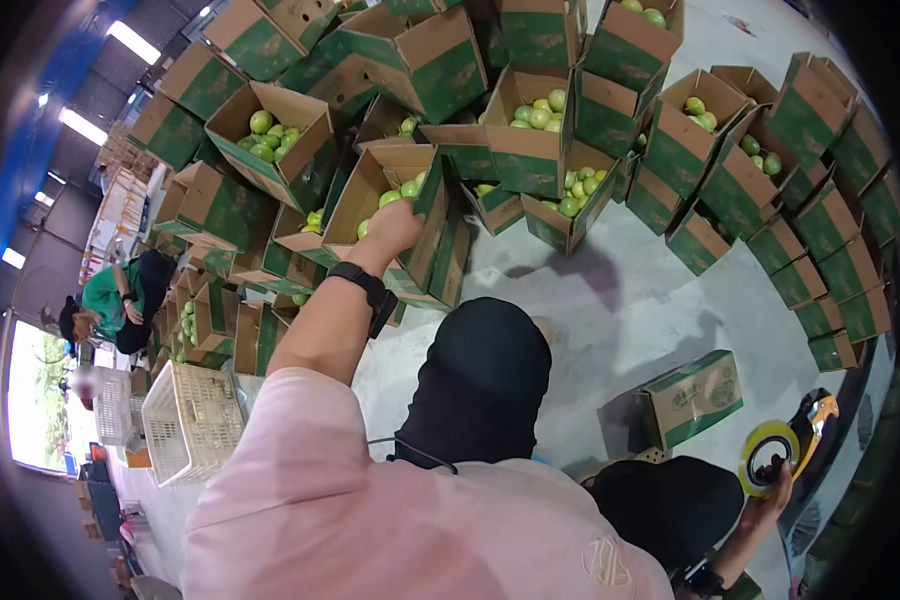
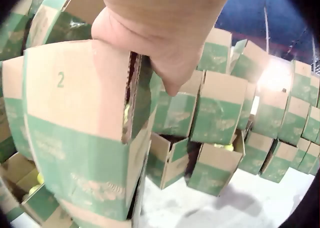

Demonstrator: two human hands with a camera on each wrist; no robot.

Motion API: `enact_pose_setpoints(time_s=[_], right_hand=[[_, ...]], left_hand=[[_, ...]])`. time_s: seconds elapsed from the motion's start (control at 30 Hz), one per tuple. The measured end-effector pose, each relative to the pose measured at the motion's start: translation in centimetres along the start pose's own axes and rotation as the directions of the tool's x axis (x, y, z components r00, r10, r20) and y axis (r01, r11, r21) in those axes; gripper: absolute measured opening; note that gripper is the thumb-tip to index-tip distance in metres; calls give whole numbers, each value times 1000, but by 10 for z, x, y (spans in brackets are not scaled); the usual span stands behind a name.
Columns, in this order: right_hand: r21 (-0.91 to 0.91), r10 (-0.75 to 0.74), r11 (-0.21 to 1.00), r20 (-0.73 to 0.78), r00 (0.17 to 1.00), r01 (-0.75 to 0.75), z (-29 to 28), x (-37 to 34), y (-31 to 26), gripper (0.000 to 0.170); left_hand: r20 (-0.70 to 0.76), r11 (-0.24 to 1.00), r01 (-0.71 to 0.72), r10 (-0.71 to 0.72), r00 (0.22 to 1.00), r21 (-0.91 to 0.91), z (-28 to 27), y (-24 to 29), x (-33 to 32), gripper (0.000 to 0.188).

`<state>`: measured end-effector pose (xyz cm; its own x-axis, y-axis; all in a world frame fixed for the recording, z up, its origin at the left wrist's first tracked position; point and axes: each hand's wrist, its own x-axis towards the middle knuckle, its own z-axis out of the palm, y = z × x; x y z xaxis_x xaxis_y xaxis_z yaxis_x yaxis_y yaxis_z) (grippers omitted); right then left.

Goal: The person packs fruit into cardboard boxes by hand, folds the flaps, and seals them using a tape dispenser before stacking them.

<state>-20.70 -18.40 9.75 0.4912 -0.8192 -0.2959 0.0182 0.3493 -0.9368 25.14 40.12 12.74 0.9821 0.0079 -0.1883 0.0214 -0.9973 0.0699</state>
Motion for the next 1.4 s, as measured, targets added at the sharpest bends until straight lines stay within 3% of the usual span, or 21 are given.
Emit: enact_pose_setpoints(time_s=[0.1,0.2,0.23,0.37,0.4,0.43,0.53,0.6,0.63,0.67,0.73,0.83,0.93,1.03,1.1,1.2,1.23,1.3,1.33,1.37,1.4], right_hand=[[25,0,1000,42,999,-1,12,1,2,29],[118,74,990,36,997,-78,39,-9,-2,33],[126,72,989,69,995,-80,47,-10,-1,32],[95,8,995,40,999,-12,50,-9,0,27],[62,-36,998,28,999,34,56,-16,-9,26],[43,-125,991,-13,992,125,53,-17,-11,26],[-149,-400,909,-44,915,390,58,-24,-27,37],[-489,-494,729,106,863,478,52,-21,-21,36],[-509,-408,753,136,903,417,45,-12,-1,41],[-677,-378,599,232,896,428,44,-9,8,46],[-730,-383,478,327,864,489,49,-4,21,39],[-638,-319,663,233,919,392,49,4,21,36],[-634,-317,666,236,918,393,49,4,20,36],[-534,-310,779,129,942,329,45,10,24,33],[-414,-186,894,9,982,173,29,17,16,31],[-251,-336,917,-73,939,309,41,20,-43,29],[-206,-424,890,-51,904,406,56,24,-59,29],[-422,-491,770,88,867,479,80,37,-53,37],[-756,-395,479,270,878,447,88,41,-35,48],[-800,-112,469,367,923,375,92,40,-26,53],[-796,-117,272,530,840,540,99,35,-4,48]], left_hand=[[-20,973,-192,192,981,-130,-19,9,-27,41],[127,854,-352,426,896,-382,-62,31,-53,37],[121,755,-472,578,807,-455,-68,45,-52,32],[210,435,-865,896,390,-250,-83,164,-73,25],[217,305,-925,941,258,-226,-76,198,-81,23],[136,67,-978,990,40,-196,-55,225,-85,17],[169,-243,-961,950,-263,-131,7,302,-114,10],[136,-337,-919,920,-367,-202,68,342,-141,11],[122,-374,-898,905,-408,-232,89,357,-154,11],[128,-372,-898,904,-408,-235,96,363,-169,13],[139,-349,-905,911,-388,-243,103,365,-190,17],[432,-160,-923,847,-310,-349,76,363,-177,27],[-105,-491,-861,870,-481,-131,83,382,-139,41],[-141,-563,-776,825,-547,-285,116,417,-160,51],[-115,-464,-794,882,-458,-392,157,423,-175,58],[-88,-435,-788,892,-444,-435,168,427,-174,56],[-74,-423,-798,897,-436,-429,167,420,-175,55],[2,-397,-809,897,-441,-434,152,416,-177,55],[73,-331,-801,905,-420,-499,143,410,-180,57],[142,-263,-789,905,-401,-555,133,405,-183,59],[418,79,-689,842,-341,-720,115,391,-186,66]])
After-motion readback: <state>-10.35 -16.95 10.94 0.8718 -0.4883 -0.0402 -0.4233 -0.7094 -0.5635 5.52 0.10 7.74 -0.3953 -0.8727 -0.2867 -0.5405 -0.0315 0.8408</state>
